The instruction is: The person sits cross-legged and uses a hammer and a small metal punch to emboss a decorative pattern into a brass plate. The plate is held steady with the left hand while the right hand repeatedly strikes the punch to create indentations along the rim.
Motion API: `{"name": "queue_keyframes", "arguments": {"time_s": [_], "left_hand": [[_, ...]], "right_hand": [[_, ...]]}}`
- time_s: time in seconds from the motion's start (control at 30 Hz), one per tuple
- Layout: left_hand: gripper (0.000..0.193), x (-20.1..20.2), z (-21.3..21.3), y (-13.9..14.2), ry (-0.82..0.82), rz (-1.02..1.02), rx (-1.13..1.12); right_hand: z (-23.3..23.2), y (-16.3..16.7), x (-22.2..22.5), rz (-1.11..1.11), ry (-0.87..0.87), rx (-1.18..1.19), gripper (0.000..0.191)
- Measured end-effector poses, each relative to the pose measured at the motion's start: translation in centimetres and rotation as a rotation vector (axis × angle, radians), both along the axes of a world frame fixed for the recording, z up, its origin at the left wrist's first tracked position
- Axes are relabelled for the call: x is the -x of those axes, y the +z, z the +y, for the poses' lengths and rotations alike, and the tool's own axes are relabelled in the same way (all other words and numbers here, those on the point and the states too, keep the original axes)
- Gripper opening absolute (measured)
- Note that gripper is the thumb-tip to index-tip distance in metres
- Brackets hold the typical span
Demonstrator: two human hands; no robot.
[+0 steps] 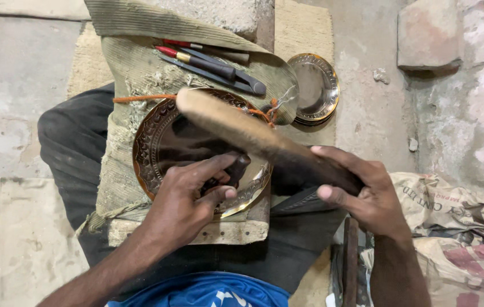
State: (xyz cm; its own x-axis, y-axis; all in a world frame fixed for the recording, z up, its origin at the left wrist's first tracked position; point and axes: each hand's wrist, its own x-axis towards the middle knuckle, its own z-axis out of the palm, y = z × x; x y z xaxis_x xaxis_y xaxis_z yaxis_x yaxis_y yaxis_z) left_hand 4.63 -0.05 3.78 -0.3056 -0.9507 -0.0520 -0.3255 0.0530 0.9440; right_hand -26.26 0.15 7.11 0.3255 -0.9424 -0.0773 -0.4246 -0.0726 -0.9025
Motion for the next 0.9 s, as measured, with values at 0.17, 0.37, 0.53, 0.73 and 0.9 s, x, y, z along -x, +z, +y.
{"name": "queue_keyframes", "arguments": {"time_s": [0.17, 0.37, 0.53, 0.73, 0.9], "left_hand": [[0.047, -0.1, -0.1, 0.2, -0.021, -0.053, -0.085], [0.051, -0.1, -0.1, 0.5, -0.043, -0.023, -0.047], [0.053, -0.2, -0.2, 0.6, -0.049, 0.038, -0.027], [0.054, -0.2, -0.1, 0.9, -0.061, 0.018, -0.028], [0.049, -0.4, -0.2, 1.1, -0.07, 0.002, -0.084]], "right_hand": [[0.2, -0.7, 1.0, 0.084, 0.042, -0.174, 0.065], [1.5, -2.6, 1.9, 0.188, -0.038, -0.226, 0.07], [2.0, -2.5, 2.0, -0.02, -0.038, -0.098, 0.066], [2.1, -2.5, 1.2, -0.027, -0.03, -0.055, 0.065], [2.0, -2.3, 1.3, -0.041, -0.045, -0.024, 0.063]]}}
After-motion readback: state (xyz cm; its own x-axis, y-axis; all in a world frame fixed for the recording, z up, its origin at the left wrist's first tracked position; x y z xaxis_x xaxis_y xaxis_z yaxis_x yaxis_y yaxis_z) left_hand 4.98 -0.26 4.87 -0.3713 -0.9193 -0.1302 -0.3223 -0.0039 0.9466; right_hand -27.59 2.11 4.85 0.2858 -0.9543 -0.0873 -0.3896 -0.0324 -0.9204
